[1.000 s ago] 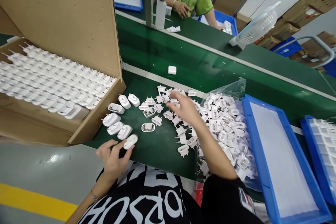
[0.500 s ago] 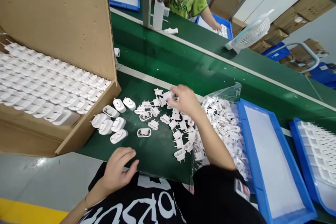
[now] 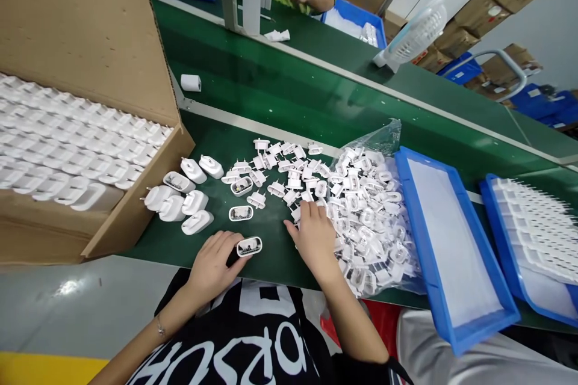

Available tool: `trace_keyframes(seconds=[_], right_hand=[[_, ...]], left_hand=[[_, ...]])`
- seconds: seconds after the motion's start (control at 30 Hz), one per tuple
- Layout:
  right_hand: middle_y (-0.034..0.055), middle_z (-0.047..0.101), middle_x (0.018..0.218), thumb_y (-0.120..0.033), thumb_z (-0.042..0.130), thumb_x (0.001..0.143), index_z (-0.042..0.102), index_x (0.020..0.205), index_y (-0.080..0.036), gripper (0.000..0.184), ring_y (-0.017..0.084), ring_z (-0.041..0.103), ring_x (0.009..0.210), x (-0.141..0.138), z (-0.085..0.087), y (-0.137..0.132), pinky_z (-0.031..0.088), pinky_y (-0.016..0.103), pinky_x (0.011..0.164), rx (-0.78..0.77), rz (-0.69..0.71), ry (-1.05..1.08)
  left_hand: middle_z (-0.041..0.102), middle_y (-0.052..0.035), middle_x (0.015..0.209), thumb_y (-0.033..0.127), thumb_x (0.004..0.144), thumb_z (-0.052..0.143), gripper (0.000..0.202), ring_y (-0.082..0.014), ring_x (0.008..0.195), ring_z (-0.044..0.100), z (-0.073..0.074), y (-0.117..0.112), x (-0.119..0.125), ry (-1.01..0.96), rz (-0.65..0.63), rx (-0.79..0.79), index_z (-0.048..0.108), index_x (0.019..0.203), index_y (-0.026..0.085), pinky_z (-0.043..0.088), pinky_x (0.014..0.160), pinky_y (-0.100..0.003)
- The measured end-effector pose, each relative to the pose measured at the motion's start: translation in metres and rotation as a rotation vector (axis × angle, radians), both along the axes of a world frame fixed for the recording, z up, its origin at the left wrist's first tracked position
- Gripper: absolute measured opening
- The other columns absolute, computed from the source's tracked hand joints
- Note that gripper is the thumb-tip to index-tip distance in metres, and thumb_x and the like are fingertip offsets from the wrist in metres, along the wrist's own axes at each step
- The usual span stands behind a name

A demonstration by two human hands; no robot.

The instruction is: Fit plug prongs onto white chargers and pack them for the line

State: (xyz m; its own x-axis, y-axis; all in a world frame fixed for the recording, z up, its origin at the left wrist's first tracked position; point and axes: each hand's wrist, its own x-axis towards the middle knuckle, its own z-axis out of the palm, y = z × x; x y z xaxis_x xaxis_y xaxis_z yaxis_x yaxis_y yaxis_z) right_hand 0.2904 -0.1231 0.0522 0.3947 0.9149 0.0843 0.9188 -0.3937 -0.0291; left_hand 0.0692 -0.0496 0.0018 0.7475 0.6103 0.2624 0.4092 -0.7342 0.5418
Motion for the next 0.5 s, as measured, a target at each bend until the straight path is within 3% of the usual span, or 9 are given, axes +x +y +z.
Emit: trace_keyframes(seconds=[0.1, 0.17, 0.27, 0.37, 0.5], right_hand=[[0.0141, 0.061, 0.096, -0.01, 0.055, 0.08, 0.057, 0.104, -0.014, 0.024, 0.031, 0.056, 0.091, -0.001, -0.012, 0.007, 0.05, 0.04, 0.071, -0.062, 0.06, 0.003], [0.0155, 0.06, 0.102, -0.005, 0.049, 0.08, 0.057, 0.104, -0.012, 0.027, 0.031, 0.056, 0.095, 0.0, -0.015, 0.007, 0.05, 0.04, 0.075, -0.009, 0.077, 0.032], [0.0176, 0.055, 0.116, -0.008, 0.042, 0.087, 0.057, 0.11, -0.012, 0.028, 0.03, 0.055, 0.103, 0.005, -0.007, 0.002, 0.05, 0.042, 0.08, 0.199, 0.106, 0.125], [0.0105, 0.06, 0.112, -0.015, 0.046, 0.092, 0.06, 0.108, -0.02, 0.022, 0.026, 0.056, 0.108, 0.002, 0.009, -0.003, 0.047, 0.043, 0.091, 0.404, 0.17, 0.348], [0.0023, 0.067, 0.107, -0.021, 0.06, 0.088, 0.061, 0.104, -0.027, 0.018, 0.022, 0.06, 0.103, -0.03, 0.013, -0.006, 0.047, 0.04, 0.089, 0.369, 0.275, 0.744]], left_hand=[[0.061, -0.0066, 0.091, 0.031, 0.091, 0.05, 0.02, -0.0212, 0.08, 0.053, -0.003, 0.0, -0.003, 0.0, 0.012, -0.011, 0.054, 0.103, 0.016, 0.041, 0.069, -0.033], [0.061, -0.0063, 0.091, 0.032, 0.091, 0.05, 0.02, -0.021, 0.079, 0.053, -0.004, -0.001, -0.003, 0.0, 0.014, -0.035, 0.054, 0.104, 0.016, 0.041, 0.069, -0.033], [0.06, -0.0063, 0.096, 0.031, 0.091, 0.052, 0.022, -0.021, 0.085, 0.054, -0.006, -0.002, -0.005, -0.029, 0.012, -0.08, 0.053, 0.108, 0.018, 0.041, 0.072, -0.033], [0.059, -0.0069, 0.107, 0.029, 0.09, 0.054, 0.027, -0.021, 0.095, 0.055, -0.006, -0.001, -0.006, -0.083, -0.001, -0.106, 0.051, 0.115, 0.019, 0.042, 0.08, -0.033], [0.06, -0.0063, 0.107, 0.029, 0.09, 0.054, 0.024, -0.0211, 0.095, 0.055, -0.005, 0.002, -0.006, -0.094, -0.012, -0.141, 0.052, 0.112, 0.019, 0.042, 0.081, -0.034]])
